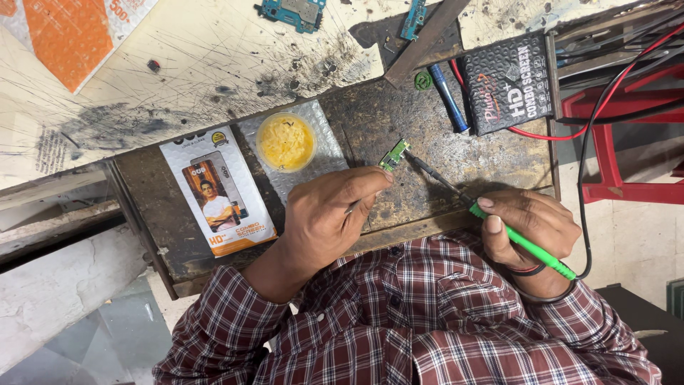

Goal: The person uses a soldering iron and tweezers to reflow solder on a small green circuit board. They repeatedly heat specific points on the board, adjust the component with tweezers, and inspect the work. The task continues throughout the clip without a visible final state.

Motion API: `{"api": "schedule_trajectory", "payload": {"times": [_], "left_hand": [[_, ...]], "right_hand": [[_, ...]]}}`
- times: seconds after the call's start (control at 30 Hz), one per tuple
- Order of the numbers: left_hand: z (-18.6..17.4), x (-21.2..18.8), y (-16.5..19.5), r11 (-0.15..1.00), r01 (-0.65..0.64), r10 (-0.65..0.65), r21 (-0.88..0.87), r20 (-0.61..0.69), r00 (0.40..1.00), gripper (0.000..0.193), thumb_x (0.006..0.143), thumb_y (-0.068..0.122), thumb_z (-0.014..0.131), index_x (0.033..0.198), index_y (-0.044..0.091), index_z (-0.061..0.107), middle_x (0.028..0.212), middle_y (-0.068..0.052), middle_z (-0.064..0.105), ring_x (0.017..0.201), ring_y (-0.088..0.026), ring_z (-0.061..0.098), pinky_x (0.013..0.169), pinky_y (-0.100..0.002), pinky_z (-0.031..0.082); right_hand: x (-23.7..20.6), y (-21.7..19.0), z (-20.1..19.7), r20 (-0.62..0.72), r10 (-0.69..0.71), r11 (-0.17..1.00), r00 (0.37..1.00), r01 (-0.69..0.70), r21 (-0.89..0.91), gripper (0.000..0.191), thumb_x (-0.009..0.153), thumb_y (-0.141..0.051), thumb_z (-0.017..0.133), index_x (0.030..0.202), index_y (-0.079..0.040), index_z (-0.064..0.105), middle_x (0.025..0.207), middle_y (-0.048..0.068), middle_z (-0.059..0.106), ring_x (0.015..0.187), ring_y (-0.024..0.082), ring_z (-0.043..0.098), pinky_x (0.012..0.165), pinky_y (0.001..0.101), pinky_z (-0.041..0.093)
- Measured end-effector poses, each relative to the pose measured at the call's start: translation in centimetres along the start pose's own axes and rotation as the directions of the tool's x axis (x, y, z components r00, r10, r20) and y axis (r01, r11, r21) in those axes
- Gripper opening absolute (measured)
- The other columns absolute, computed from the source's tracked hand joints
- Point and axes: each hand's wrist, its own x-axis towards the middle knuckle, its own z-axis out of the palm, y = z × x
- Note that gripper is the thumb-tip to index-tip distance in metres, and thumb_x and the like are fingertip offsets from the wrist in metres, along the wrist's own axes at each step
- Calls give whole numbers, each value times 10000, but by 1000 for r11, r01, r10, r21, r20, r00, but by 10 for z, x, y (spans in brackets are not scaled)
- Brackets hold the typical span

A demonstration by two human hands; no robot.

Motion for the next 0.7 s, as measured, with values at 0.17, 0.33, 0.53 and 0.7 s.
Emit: {"api": "schedule_trajectory", "payload": {"times": [0.17, 0.33, 0.53, 0.7], "left_hand": [[-1, -3, 4, 1000, 8, -8, 0, 4, 1000, 281, 983, 3, 741, 1217, 111, 629, 1087, -84, 766, 943, -205, 789, 766, -299, 677], [0, -4, 4, 1000, -2, 2, -7, 8, 1000, 296, 988, -1, 740, 1235, 109, 621, 1096, -87, 760, 954, -206, 788, 775, -299, 682], [5, -1, 5, 1000, 1, -1, -5, 4, 1000, 318, 976, -20, 740, 1237, 113, 615, 1088, -81, 765, 929, -191, 786, 755, -292, 678], [11, -6, 13, 1000, -5, 5, 7, 0, 1000, 328, 974, -20, 748, 1237, 118, 609, 1087, -79, 762, 942, -198, 786, 763, -295, 677]], "right_hand": [[-5, -2, 1, -1, -2, 1000, 1000, 2, 6, 204, 1061, -192, 682, 1039, 10, 704, 914, 127, 732, 839, 274, 770, 777, 332, 615], [-6, 0, 0, 8, -28, 1000, 1000, 28, -5, 198, 1049, -188, 683, 1019, 6, 706, 900, 132, 733, 834, 281, 770, 762, 333, 612], [-5, 4, -4, 6, -25, 1000, 1000, 25, -5, 203, 1051, -193, 684, 1032, 7, 708, 899, 130, 730, 834, 279, 769, 758, 331, 609], [-12, 1, -11, 7, -3, 1000, 1000, 3, -1, 202, 1057, -193, 686, 1048, 7, 708, 905, 127, 730, 840, 274, 770, 758, 324, 605]]}}
